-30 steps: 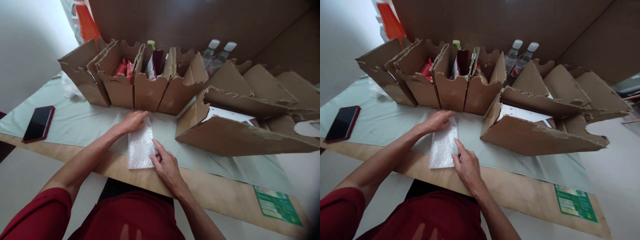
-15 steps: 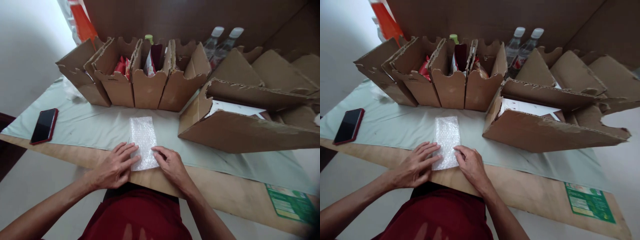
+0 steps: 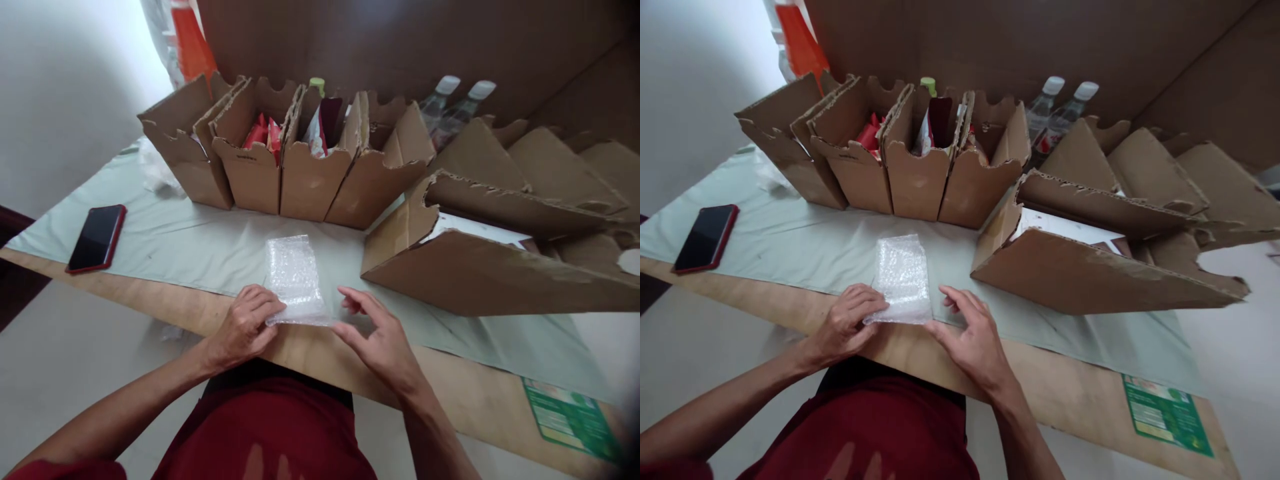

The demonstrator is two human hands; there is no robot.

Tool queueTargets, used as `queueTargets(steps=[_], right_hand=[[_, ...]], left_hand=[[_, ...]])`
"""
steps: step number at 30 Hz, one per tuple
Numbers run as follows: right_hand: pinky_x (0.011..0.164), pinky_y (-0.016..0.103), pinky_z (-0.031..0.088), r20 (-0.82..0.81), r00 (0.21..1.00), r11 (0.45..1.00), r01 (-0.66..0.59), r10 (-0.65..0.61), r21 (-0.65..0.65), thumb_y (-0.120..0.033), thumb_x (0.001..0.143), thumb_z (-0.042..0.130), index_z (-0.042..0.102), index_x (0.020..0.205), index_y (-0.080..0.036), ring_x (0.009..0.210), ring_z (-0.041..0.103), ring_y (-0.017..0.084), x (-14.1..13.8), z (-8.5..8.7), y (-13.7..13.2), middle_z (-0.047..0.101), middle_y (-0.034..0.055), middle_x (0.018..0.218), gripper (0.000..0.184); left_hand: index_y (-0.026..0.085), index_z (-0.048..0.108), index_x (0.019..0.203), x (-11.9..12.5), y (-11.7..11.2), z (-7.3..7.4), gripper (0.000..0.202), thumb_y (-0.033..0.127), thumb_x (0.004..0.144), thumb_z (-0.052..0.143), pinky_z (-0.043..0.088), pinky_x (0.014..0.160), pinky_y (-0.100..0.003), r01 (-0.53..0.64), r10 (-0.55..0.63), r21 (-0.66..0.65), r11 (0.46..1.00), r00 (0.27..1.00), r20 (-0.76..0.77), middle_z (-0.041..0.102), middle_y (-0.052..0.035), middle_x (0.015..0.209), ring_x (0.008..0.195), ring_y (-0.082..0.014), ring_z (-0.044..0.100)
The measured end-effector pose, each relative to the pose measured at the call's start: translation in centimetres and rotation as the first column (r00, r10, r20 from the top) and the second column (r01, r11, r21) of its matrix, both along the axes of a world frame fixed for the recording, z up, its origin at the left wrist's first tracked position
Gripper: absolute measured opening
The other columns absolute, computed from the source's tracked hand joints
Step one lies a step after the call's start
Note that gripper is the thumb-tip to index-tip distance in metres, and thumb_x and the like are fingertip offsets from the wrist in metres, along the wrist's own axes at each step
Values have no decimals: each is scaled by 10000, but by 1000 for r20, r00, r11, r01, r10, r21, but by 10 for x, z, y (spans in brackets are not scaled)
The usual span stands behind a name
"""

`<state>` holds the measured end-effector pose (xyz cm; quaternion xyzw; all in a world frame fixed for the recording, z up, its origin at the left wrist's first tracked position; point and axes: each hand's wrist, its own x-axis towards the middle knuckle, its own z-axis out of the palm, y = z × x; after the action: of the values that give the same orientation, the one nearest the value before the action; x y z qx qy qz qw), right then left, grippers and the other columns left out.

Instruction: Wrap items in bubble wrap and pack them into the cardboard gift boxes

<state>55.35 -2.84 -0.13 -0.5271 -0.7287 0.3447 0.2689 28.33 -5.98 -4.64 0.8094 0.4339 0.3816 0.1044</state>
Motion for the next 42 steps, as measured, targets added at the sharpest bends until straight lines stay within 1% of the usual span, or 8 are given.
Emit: queueTargets(steps=[4, 8, 17, 24, 30, 35, 38, 42], right_hand=[[1161, 501, 435, 178, 954, 943, -274, 241, 189, -442, 882, 753, 531, 1502, -300, 1433, 512, 316, -2, 12, -4, 545, 105, 1561, 674], [1086, 450, 496, 193, 903, 913, -403, 384, 67, -277, 974, 611, 641, 1388, -277, 1226, 668, 247, -24, 4, 11, 738, 71, 1315, 414], [801, 301, 506, -57, 960, 944, -280, 275, -176, -292, 910, 613, 753, 1094, -230, 843, 693, 175, -41, -16, 39, 789, 13, 985, 240], [732, 294, 443, -86, 968, 931, -249, 234, -267, -358, 863, 654, 713, 1163, -216, 769, 598, 164, -40, -20, 44, 729, 15, 919, 337], [760, 301, 436, -85, 976, 941, -214, 198, -261, -322, 853, 626, 708, 1090, -213, 810, 609, 172, -39, -23, 43, 724, 20, 923, 274], [726, 296, 442, -67, 977, 951, -210, 200, -225, -284, 861, 628, 710, 1036, -206, 752, 601, 161, -44, -26, 47, 709, 2, 850, 208], [722, 312, 476, -20, 983, 973, -182, 181, -144, -282, 903, 621, 705, 1079, -212, 760, 633, 174, -40, -24, 39, 732, 19, 904, 207], [913, 412, 509, 147, 985, 932, -138, 94, 334, -289, 959, 624, 658, 1220, -205, 1067, 671, 265, -29, -17, 16, 717, 115, 1227, 277]], left_hand=[[207, 669, 1120, 1, 0, 0, 276, 97, 877, 597, 559, 899, -444, -10, 13, -41, 999, 996, 89, 777, -76, 989, 949, -242, 717], [198, 671, 1093, 3, -1, 1, 218, 129, 896, 611, 562, 906, -430, -45, 60, -111, 993, 990, 128, 770, -76, 977, 925, -231, 710], [188, 668, 932, 4, 2, 4, 102, 174, 943, 567, 544, 817, -371, -150, 198, -262, 953, 966, 166, 742, -66, 911, 884, -215, 691], [192, 612, 771, 9, 13, 4, 128, 175, 887, 560, 472, 680, -338, -297, 298, -240, 924, 954, -34, 624, -4, 682, 653, -181, 589], [149, 633, 1179, 16, 9, 2, 299, 116, 894, 550, 540, 815, -379, -336, 333, -24, 942, 939, -87, 698, -120, 1057, 951, -252, 674], [161, 637, 1187, 11, 2, 10, 290, 173, 898, 632, 500, 991, -488, -100, 102, 21, 995, 974, -201, 677, -165, 1246, 1157, -323, 620], [126, 642, 1204, 7, 6, 11, 344, 108, 862, 603, 503, 953, -489, -24, 15, -31, 999, 962, -274, 703, -173, 1198, 1093, -318, 643], [115, 653, 1177, 6, 12, 6, 328, 67, 860, 584, 505, 947, -477, -19, 14, -14, 1000, 952, -305, 719, -169, 1174, 1062, -308, 655]])
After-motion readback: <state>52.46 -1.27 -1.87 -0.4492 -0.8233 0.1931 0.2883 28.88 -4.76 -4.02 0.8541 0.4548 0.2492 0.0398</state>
